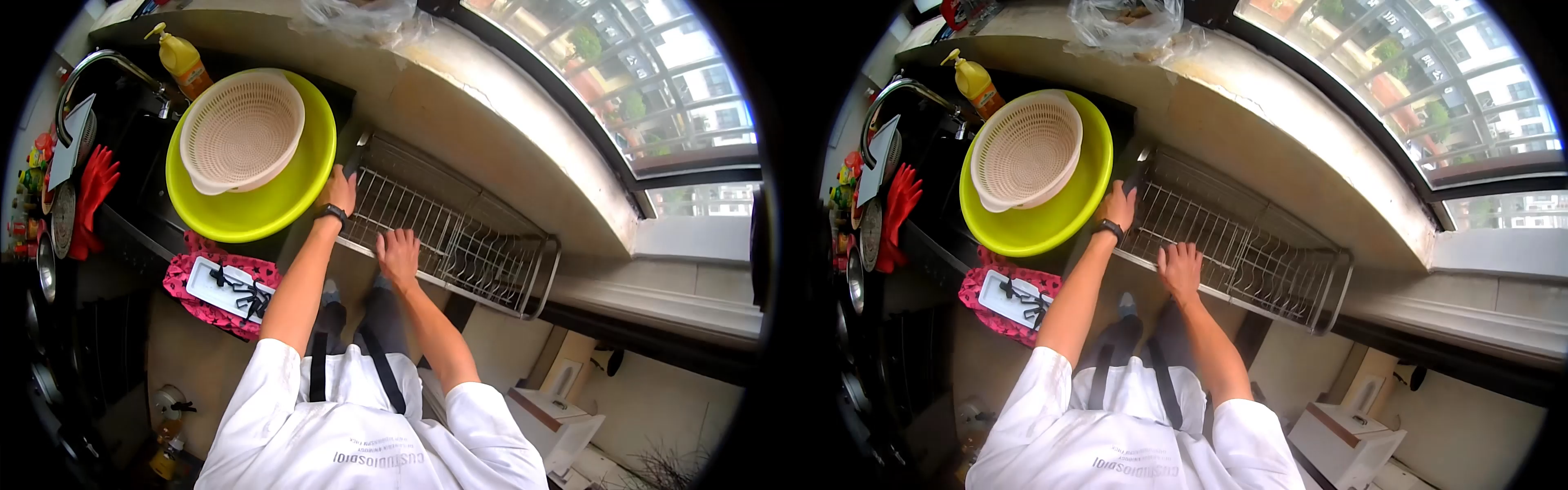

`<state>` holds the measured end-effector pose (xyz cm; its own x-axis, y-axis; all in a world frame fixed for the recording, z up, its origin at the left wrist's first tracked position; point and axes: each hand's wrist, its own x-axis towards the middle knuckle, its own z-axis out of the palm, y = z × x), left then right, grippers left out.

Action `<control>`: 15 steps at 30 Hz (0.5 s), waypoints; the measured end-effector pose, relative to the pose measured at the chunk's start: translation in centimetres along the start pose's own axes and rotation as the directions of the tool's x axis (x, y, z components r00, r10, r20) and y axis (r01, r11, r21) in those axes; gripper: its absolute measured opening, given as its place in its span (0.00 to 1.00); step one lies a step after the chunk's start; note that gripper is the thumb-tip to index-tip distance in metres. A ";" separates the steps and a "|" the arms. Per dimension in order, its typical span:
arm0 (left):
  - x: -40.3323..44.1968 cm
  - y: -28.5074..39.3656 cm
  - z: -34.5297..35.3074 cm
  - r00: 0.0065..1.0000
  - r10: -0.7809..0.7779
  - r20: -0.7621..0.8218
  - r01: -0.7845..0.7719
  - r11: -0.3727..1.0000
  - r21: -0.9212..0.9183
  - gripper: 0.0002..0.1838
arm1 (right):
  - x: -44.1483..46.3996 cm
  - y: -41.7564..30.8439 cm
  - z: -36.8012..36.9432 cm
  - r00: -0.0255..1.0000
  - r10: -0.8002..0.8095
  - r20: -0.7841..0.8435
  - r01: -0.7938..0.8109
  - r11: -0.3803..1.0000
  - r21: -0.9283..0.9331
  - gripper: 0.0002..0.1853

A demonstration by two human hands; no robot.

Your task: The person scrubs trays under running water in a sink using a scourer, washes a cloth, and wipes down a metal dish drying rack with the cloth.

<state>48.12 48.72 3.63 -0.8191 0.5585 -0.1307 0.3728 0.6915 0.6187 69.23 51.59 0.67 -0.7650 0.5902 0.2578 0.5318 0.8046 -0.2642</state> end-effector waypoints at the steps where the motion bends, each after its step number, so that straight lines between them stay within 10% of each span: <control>1: -0.1 0.0 -0.1 1.000 -0.015 0.026 0.014 0.999 0.036 0.22 | 0.0 0.0 -0.1 1.000 0.009 -0.023 -0.009 1.000 0.006 0.11; 12: -9.0 -5.8 -0.1 0.923 0.258 -0.284 -0.301 0.946 -0.119 0.21 | -0.1 0.6 0.6 0.991 0.136 -0.009 -0.136 0.990 0.041 0.10; 15: -8.4 -5.3 -1.0 0.997 0.054 -0.048 -0.066 0.949 -0.309 0.21 | 0.0 0.7 0.7 0.990 0.144 0.005 -0.144 0.988 0.047 0.10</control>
<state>52.60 39.92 2.20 -0.8180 0.5721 -0.0596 0.2732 0.4777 0.8350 69.35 52.15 -0.20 -0.6825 0.6994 0.2121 0.6186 0.7074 -0.3420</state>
